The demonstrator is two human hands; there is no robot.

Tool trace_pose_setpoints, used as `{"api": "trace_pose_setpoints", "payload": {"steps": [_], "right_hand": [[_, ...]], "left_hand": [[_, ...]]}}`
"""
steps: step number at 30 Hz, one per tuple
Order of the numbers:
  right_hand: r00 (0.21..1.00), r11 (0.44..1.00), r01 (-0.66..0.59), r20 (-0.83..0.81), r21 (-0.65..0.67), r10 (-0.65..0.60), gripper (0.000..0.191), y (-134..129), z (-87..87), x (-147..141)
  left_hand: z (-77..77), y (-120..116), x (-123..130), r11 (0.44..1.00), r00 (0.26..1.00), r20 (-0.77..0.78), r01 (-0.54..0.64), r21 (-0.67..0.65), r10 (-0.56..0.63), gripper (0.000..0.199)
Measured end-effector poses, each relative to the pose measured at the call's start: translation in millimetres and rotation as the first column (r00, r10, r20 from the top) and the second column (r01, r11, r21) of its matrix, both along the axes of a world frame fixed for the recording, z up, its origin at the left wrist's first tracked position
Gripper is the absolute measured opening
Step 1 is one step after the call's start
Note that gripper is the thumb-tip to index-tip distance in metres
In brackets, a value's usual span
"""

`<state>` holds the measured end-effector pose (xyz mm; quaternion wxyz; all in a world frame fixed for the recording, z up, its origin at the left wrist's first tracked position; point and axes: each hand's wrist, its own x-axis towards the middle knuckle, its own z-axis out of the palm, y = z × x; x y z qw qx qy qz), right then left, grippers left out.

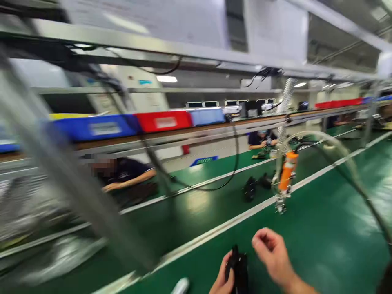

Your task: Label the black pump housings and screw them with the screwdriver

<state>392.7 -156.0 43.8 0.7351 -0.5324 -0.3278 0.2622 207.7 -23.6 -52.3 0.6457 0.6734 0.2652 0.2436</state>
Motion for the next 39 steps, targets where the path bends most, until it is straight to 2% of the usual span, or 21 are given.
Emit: {"api": "trace_pose_setpoints", "payload": {"steps": [1, 2, 3, 4, 7, 9, 12, 15, 22, 32, 34, 39], "right_hand": [[0.988, 0.992, -0.123, -0.093, -0.024, 0.120, 0.072, 7.7, -9.1, -7.8], [0.956, 0.969, -0.243, -0.180, -0.039, 0.232, 0.075, 16.4, -20.1, -18.3], [0.910, 0.935, -0.352, -0.252, -0.045, 0.330, 0.077, 24.6, -31.9, -30.1], [0.860, 0.895, -0.444, -0.304, -0.046, 0.411, 0.078, 31.3, -43.2, -42.0], [0.766, 0.806, -0.589, -0.355, -0.057, 0.535, 0.078, 41.2, -67.6, -66.3], [0.757, 0.787, -0.612, -0.346, -0.079, 0.554, 0.079, 42.3, -74.1, -70.8], [0.764, 0.776, -0.618, -0.322, -0.121, 0.559, 0.078, 41.6, -74.0, -69.9], [0.780, 0.775, -0.612, -0.283, -0.157, 0.559, 0.077, 40.8, -70.7, -70.2], [0.819, 0.794, -0.572, -0.186, -0.207, 0.542, 0.079, 39.2, -70.4, -72.9], [0.876, 0.856, -0.481, -0.070, -0.190, 0.477, 0.072, 35.8, -73.3, -71.1], [0.870, 0.850, -0.492, -0.092, -0.185, 0.484, 0.072, 35.7, -72.4, -69.8], [0.810, 0.792, -0.584, -0.193, -0.177, 0.554, 0.073, 35.5, -69.8, -66.9]], "left_hand": [[-0.3, -1.9, -23.3, 0.979, 0.993, 0.118, 0.004, -0.203, 0.020, 0.064], [0.4, -3.7, -40.7, 0.921, 0.969, 0.238, 0.039, -0.387, 0.059, 0.063], [1.4, -4.5, -52.3, 0.853, 0.939, 0.327, 0.083, -0.515, 0.106, 0.061], [2.3, -4.2, -58.8, 0.800, 0.915, 0.376, 0.117, -0.588, 0.143, 0.058], [2.5, -0.3, -59.1, 0.717, 0.886, 0.428, 0.181, -0.673, 0.179, 0.048], [0.3, 0.9, -53.1, 0.680, 0.884, 0.437, 0.219, -0.700, 0.166, 0.044], [-3.8, -1.2, -46.5, 0.641, 0.872, 0.460, 0.257, -0.723, 0.169, 0.042], [-4.8, -4.9, -44.8, 0.642, 0.852, 0.484, 0.261, -0.721, 0.198, 0.042], [2.5, -10.5, -43.9, 0.666, 0.860, 0.466, 0.225, -0.711, 0.207, 0.043], [3.9, -12.6, -44.8, 0.677, 0.876, 0.440, 0.202, -0.708, 0.199, 0.049], [4.2, -13.1, -44.4, 0.680, 0.878, 0.436, 0.198, -0.706, 0.197, 0.051], [6.7, -14.7, -42.2, 0.674, 0.872, 0.454, 0.226, -0.704, 0.183, 0.049]]}}
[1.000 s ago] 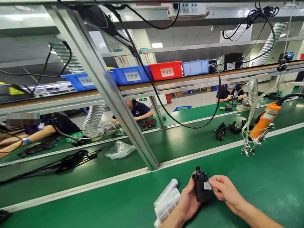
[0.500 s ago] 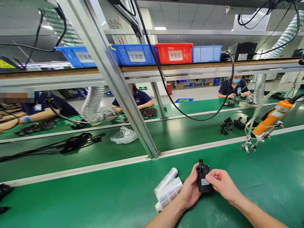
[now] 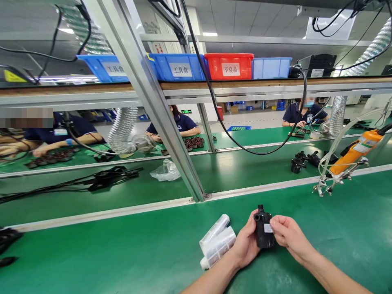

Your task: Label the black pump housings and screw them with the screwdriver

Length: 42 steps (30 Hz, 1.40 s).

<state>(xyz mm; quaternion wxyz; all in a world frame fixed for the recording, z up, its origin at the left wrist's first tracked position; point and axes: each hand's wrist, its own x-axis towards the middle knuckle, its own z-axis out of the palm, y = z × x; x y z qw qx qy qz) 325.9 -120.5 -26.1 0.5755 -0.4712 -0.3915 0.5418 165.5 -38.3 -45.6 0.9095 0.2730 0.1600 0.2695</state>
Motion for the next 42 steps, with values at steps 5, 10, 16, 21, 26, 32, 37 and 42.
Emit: {"api": "trace_pose_setpoints", "payload": {"steps": [5, 10, 16, 21, 26, 32, 37, 42], "right_hand": [[0.997, 0.998, 0.037, 0.067, 0.049, -0.041, 0.075, -1.1, 1.2, -4.9], [0.988, 0.993, 0.077, 0.124, 0.092, -0.089, 0.070, -4.3, 0.4, -8.5], [0.977, 0.989, 0.098, 0.177, 0.115, -0.118, 0.065, -5.6, -4.0, -7.2], [0.932, 0.982, 0.125, 0.321, 0.145, -0.166, 0.060, -8.7, -7.5, -9.6], [0.780, 0.944, 0.162, 0.548, 0.289, -0.301, 0.040, -11.9, -3.2, -4.6], [0.730, 0.962, 0.111, 0.636, 0.250, -0.249, 0.042, -9.6, -2.2, -0.5], [0.744, 0.974, 0.134, 0.631, 0.181, -0.220, 0.053, -5.8, -4.2, -7.3], [0.946, 0.992, -0.072, 0.322, 0.108, 0.033, 0.057, -1.8, -0.4, 9.8]], "left_hand": [[3.9, -1.2, 0.1, 1.000, 1.000, 0.016, -0.020, -0.022, 0.021, 0.040], [3.3, -1.7, -0.1, 1.000, 0.999, 0.024, -0.022, -0.016, 0.022, 0.036], [2.3, -1.8, -0.3, 1.000, 0.999, 0.035, -0.014, 0.011, 0.013, 0.038], [5.2, -3.3, 1.1, 0.999, 0.999, 0.018, -0.031, -0.028, 0.031, 0.035], [7.6, -2.5, 0.9, 0.999, 0.999, 0.048, -0.018, -0.031, 0.019, 0.041], [9.2, -6.3, 0.8, 0.994, 0.997, 0.035, -0.066, 0.082, 0.064, 0.045], [11.2, -9.3, -0.5, 0.972, 0.994, -0.026, -0.098, 0.212, 0.105, 0.049], [13.2, -2.8, -5.4, 0.987, 0.998, -0.020, -0.058, 0.148, 0.062, 0.048]]}}
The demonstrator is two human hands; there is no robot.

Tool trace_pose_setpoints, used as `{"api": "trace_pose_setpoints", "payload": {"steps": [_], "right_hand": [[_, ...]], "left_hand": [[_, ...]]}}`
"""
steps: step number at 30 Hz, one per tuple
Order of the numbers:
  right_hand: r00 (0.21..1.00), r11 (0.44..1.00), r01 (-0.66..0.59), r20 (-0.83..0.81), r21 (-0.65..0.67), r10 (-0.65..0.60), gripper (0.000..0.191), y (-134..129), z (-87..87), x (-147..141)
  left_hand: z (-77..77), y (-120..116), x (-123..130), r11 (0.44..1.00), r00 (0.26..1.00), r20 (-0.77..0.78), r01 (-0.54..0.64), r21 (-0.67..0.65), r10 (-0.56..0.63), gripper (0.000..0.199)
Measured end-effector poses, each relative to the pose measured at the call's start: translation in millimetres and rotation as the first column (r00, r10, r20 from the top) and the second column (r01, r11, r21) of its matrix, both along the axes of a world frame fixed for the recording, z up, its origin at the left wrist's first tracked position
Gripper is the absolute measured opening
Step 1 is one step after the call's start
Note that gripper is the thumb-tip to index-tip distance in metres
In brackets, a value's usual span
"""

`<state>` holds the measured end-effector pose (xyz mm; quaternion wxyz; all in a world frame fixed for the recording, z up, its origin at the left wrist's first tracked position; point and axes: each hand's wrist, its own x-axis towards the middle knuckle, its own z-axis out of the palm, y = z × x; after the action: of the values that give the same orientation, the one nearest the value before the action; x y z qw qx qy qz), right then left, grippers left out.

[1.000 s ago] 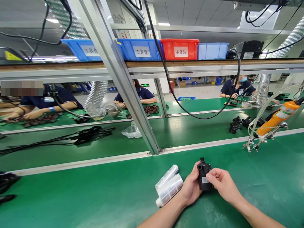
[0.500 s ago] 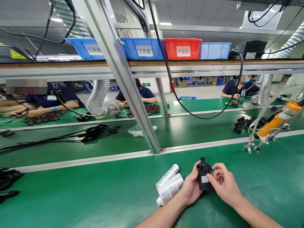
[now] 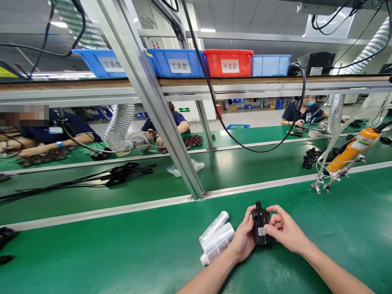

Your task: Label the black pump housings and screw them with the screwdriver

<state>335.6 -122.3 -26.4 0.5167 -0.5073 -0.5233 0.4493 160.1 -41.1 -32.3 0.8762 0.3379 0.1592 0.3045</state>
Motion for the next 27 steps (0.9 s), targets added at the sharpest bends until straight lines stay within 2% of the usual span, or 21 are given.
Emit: {"api": "trace_pose_setpoints", "payload": {"steps": [4, 7, 12, 16, 18, 20, 23, 25, 27], "right_hand": [[1.000, 1.000, -0.014, -0.006, 0.014, 0.014, 0.058, 1.9, 2.3, 8.5], [1.000, 1.000, 0.021, -0.005, -0.004, -0.021, 0.056, 4.2, -1.8, 6.5], [0.990, 0.992, 0.126, 0.067, -0.029, -0.124, 0.041, 5.4, -11.9, -2.8], [0.967, 0.980, 0.200, 0.159, 0.008, -0.199, 0.031, 0.9, -10.1, -13.7], [0.965, 0.972, 0.234, 0.113, 0.025, -0.235, 0.033, 6.2, -11.1, -16.9], [0.958, 0.958, 0.286, -0.012, 0.000, -0.286, 0.039, 22.5, -15.8, -11.6], [0.873, 0.887, 0.453, -0.157, -0.095, -0.462, 0.056, 60.0, -22.0, 22.4], [0.763, 0.798, 0.582, -0.233, -0.157, -0.603, 0.065, 79.1, -18.3, 57.3], [0.644, 0.705, 0.685, -0.299, -0.184, -0.704, 0.061, 87.1, -7.6, 85.9]], "left_hand": [[0.9, 1.9, -0.8, 1.000, 0.999, 0.028, 0.022, -0.021, -0.021, 0.051], [-0.7, 0.9, 0.3, 1.000, 0.999, 0.033, 0.025, 0.008, -0.026, 0.054], [-6.9, -0.9, 3.2, 0.993, 0.999, -0.024, -0.024, 0.115, 0.027, 0.053], [-14.4, -1.8, 6.5, 0.980, 0.997, -0.063, -0.022, 0.198, 0.035, 0.049], [-18.4, -1.6, 7.9, 0.969, 0.997, -0.057, -0.038, 0.244, 0.053, 0.051], [-22.6, -0.3, 8.4, 0.947, 0.992, -0.040, -0.102, 0.305, 0.120, 0.057], [-31.4, 3.1, 8.4, 0.895, 0.979, -0.039, -0.165, 0.414, 0.198, 0.062], [-38.6, 4.6, 10.4, 0.877, 0.980, -0.064, -0.137, 0.461, 0.187, 0.061], [-44.0, 3.6, 13.4, 0.862, 0.980, -0.078, -0.122, 0.492, 0.183, 0.058]]}}
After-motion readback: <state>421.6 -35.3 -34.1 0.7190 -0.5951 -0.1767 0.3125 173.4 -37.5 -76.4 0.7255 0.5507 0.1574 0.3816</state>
